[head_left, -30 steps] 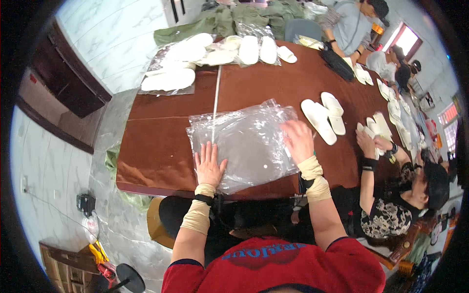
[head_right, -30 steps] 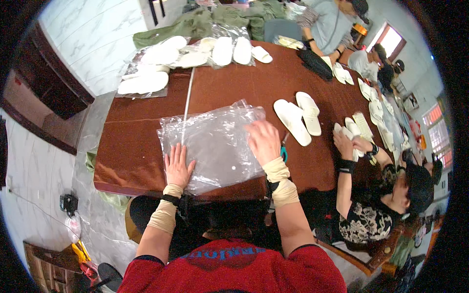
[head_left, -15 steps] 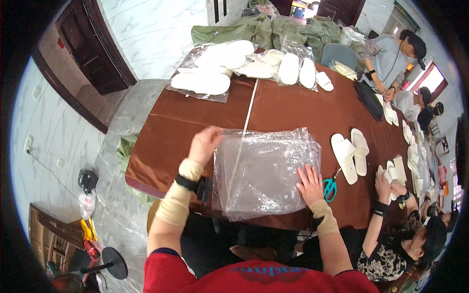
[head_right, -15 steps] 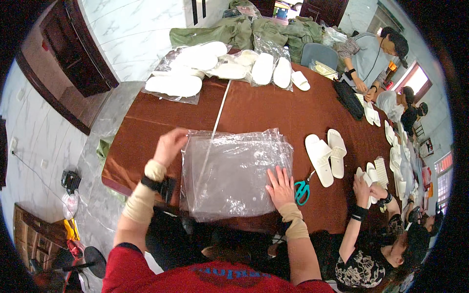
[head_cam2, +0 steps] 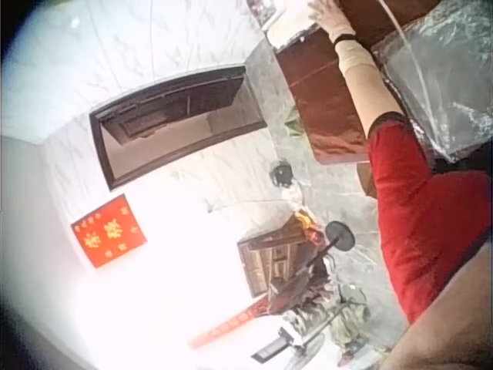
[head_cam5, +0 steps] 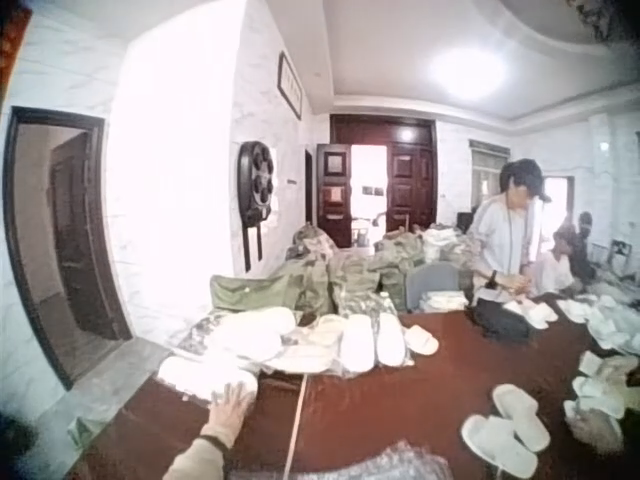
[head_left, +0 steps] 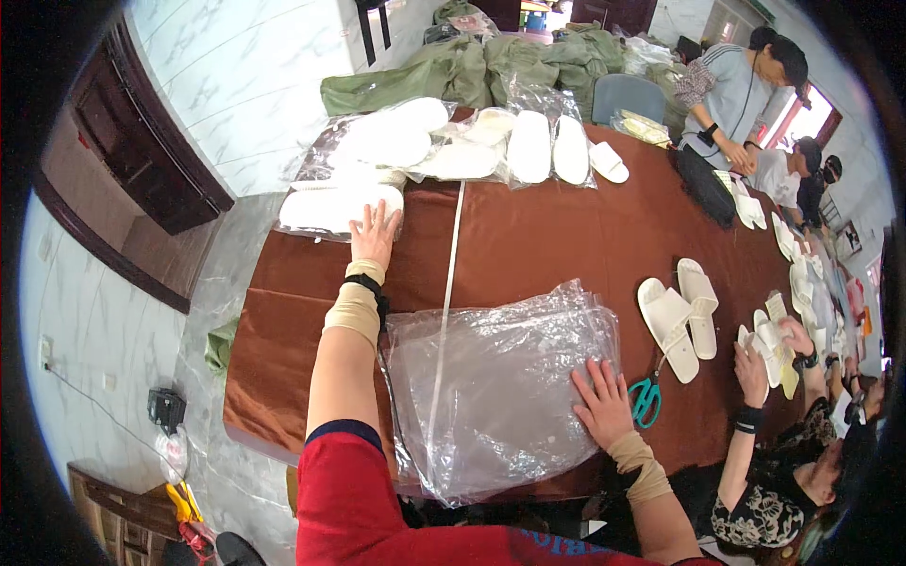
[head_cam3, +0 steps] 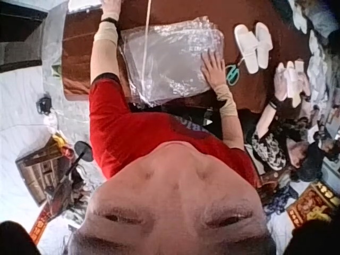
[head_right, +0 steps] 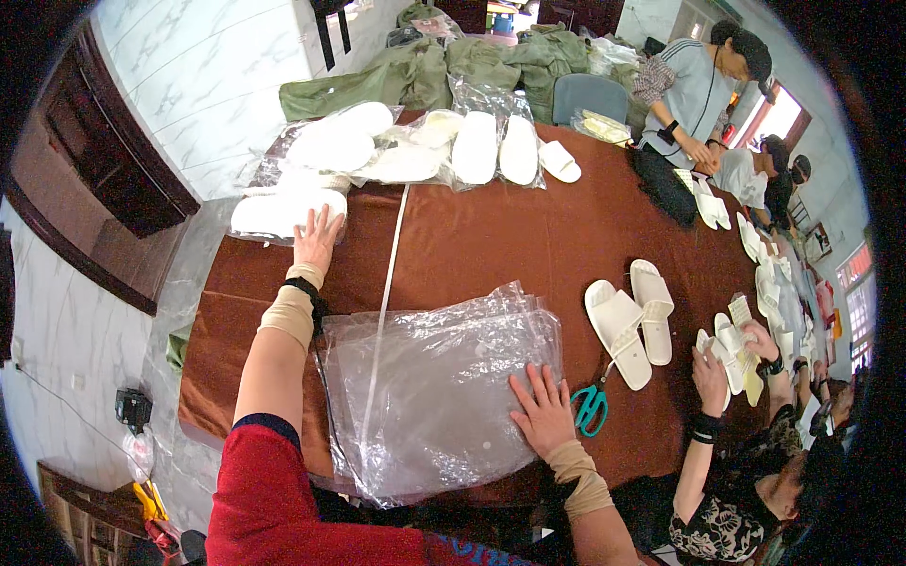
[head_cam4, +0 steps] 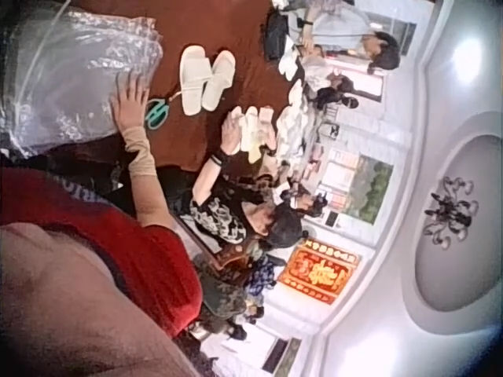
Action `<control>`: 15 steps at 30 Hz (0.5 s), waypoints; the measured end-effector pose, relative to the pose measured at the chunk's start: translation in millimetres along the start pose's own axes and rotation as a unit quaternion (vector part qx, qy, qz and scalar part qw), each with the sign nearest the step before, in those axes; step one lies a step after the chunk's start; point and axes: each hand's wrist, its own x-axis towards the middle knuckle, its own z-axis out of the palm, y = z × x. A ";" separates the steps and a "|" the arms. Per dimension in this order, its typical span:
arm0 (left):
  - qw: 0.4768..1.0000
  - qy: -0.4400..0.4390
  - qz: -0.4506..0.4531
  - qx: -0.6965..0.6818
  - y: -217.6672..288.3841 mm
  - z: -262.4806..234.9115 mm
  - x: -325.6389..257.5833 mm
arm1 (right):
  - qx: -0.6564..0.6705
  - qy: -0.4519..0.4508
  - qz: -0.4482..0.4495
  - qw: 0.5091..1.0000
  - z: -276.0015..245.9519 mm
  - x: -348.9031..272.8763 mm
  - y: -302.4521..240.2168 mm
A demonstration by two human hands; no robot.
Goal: Packaging pairs of white house slippers into clear plastic bags and setting them aside.
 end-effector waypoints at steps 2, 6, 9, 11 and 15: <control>0.995 -0.071 0.013 -0.074 6.8 -14.0 7.7 | -0.013 0.008 0.002 1.000 -1.6 -3.6 6.4; 0.985 -0.090 0.030 -0.141 -13.6 -34.9 -24.7 | -0.003 0.018 -0.014 1.000 0.3 0.7 1.6; 0.963 -0.211 0.125 -0.114 -3.9 -75.0 -54.9 | -0.014 0.041 -0.013 0.999 5.8 -0.3 12.4; 0.953 -0.271 0.065 -0.116 -26.0 -94.1 -86.6 | -0.011 0.045 -0.024 0.999 9.0 2.1 7.5; 0.953 -0.287 -0.021 -0.100 -48.4 -133.9 -122.0 | -0.009 0.053 -0.008 0.999 9.2 -1.3 14.1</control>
